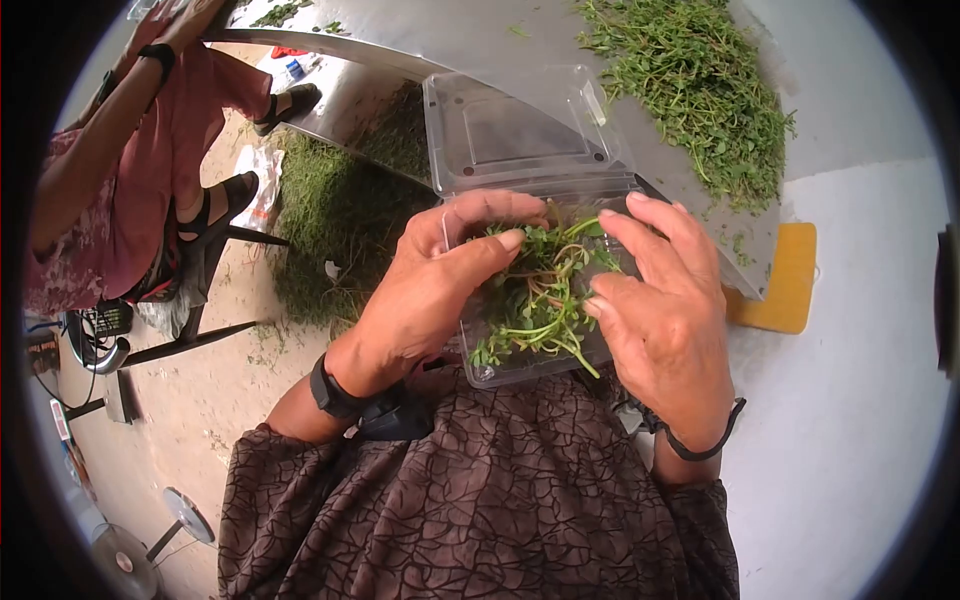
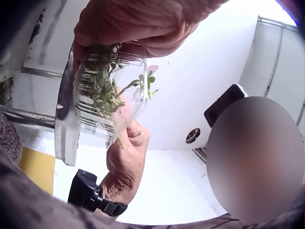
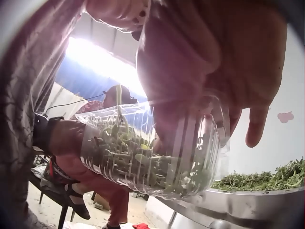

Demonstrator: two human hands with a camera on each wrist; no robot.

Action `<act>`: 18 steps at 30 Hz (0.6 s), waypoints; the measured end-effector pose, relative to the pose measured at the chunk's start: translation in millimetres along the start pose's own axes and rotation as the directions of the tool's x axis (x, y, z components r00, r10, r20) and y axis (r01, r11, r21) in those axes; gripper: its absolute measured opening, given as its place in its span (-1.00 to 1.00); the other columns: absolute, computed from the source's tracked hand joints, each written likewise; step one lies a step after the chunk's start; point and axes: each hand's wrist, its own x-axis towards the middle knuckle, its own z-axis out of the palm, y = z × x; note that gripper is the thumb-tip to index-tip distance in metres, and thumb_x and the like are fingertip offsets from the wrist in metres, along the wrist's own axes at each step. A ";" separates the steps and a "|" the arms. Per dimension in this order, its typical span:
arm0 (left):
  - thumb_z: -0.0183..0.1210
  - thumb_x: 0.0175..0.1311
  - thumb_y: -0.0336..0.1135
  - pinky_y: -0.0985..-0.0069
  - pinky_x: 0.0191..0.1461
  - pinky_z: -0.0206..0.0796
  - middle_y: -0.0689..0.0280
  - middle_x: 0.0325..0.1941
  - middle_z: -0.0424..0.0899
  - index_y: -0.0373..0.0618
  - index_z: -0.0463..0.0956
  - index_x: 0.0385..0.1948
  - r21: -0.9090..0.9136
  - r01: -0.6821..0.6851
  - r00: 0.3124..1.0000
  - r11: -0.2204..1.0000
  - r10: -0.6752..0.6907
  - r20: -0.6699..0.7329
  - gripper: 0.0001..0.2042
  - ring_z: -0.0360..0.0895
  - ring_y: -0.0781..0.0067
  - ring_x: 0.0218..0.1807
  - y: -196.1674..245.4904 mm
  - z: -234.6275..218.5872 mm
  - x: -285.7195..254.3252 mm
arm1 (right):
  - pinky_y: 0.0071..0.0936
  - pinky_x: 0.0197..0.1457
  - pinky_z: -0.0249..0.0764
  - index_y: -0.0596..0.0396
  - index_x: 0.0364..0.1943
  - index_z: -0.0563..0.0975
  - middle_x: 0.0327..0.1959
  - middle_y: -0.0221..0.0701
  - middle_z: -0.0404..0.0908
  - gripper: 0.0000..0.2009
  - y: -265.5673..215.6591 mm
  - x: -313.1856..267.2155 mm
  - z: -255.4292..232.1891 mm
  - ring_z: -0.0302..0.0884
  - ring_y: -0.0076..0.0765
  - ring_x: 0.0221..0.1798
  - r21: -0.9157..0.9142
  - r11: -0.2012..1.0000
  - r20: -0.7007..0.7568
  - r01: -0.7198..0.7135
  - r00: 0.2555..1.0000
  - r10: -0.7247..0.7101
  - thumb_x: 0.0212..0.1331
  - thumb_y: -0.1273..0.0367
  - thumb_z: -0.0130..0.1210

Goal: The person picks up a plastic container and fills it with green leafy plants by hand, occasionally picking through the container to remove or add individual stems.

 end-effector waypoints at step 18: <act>0.07 0.32 -0.43 0.61 0.05 0.31 0.31 -0.04 0.58 -0.29 0.47 0.05 -0.083 -0.046 0.999 0.995 0.045 -0.019 -0.70 0.46 0.62 -0.06 -6.6 2.8 4.4 | 0.10 0.29 0.26 0.18 -0.49 0.60 -0.15 -0.22 0.60 -0.78 -16.8 4.9 14.9 0.42 0.00 0.18 0.125 0.985 0.042 0.119 0.991 -0.125 -0.38 0.55 0.30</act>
